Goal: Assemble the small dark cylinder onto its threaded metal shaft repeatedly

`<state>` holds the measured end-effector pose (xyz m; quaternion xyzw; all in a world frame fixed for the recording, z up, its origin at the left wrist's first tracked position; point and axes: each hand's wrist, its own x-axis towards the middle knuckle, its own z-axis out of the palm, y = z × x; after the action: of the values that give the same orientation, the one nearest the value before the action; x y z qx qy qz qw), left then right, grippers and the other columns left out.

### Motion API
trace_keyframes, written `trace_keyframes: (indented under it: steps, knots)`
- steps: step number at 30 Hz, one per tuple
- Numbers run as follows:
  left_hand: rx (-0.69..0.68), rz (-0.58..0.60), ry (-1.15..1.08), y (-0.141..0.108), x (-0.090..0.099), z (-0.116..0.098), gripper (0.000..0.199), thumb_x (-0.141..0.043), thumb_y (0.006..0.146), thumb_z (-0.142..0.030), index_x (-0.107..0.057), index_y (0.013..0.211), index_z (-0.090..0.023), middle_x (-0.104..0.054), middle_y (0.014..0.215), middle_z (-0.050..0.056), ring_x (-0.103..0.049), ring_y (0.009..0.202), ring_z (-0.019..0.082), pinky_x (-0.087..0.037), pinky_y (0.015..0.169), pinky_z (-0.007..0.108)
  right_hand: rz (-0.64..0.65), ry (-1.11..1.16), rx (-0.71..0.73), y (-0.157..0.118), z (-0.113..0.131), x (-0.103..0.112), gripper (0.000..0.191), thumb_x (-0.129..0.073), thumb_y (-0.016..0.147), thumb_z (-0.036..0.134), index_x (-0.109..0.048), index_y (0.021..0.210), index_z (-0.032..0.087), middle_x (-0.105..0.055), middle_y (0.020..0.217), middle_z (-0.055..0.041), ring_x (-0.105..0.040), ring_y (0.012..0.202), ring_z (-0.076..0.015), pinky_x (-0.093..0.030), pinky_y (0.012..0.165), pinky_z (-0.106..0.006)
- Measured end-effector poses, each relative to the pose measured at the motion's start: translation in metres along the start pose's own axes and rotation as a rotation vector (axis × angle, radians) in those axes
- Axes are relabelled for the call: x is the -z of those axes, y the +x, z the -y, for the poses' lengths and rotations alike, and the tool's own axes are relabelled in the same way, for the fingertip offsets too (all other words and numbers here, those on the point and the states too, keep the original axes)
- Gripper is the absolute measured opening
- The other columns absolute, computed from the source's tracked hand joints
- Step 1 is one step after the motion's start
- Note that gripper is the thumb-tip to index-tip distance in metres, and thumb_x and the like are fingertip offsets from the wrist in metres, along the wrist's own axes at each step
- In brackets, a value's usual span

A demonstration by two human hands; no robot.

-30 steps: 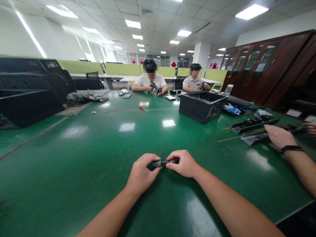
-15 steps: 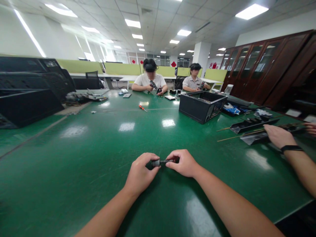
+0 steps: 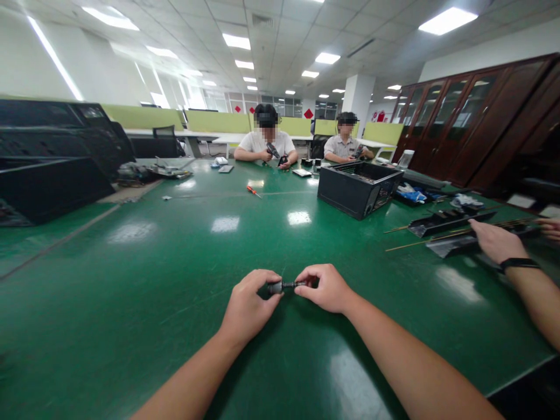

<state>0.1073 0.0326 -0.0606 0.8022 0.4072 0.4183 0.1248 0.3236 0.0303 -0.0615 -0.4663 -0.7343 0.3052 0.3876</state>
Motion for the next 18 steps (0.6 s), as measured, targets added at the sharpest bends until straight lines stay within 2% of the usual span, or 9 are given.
trace_keyframes:
  steps: [18]
  knots:
    - [0.011,-0.017,-0.003,-0.0001,0.0005,0.0038,0.021,-0.069,0.075,-0.014,-0.067,0.094,-0.022,-0.069,0.095,0.002,-0.066,0.089,0.018,-0.053,0.084,0.031,-0.022,0.023,0.010,-0.0006,0.0007,0.0005,0.009,-0.071,0.075,0.021,-0.075,0.082,0.016,-0.067,0.066,-0.0011,-0.058,0.060,-0.0131,-0.044,0.058,-0.023]
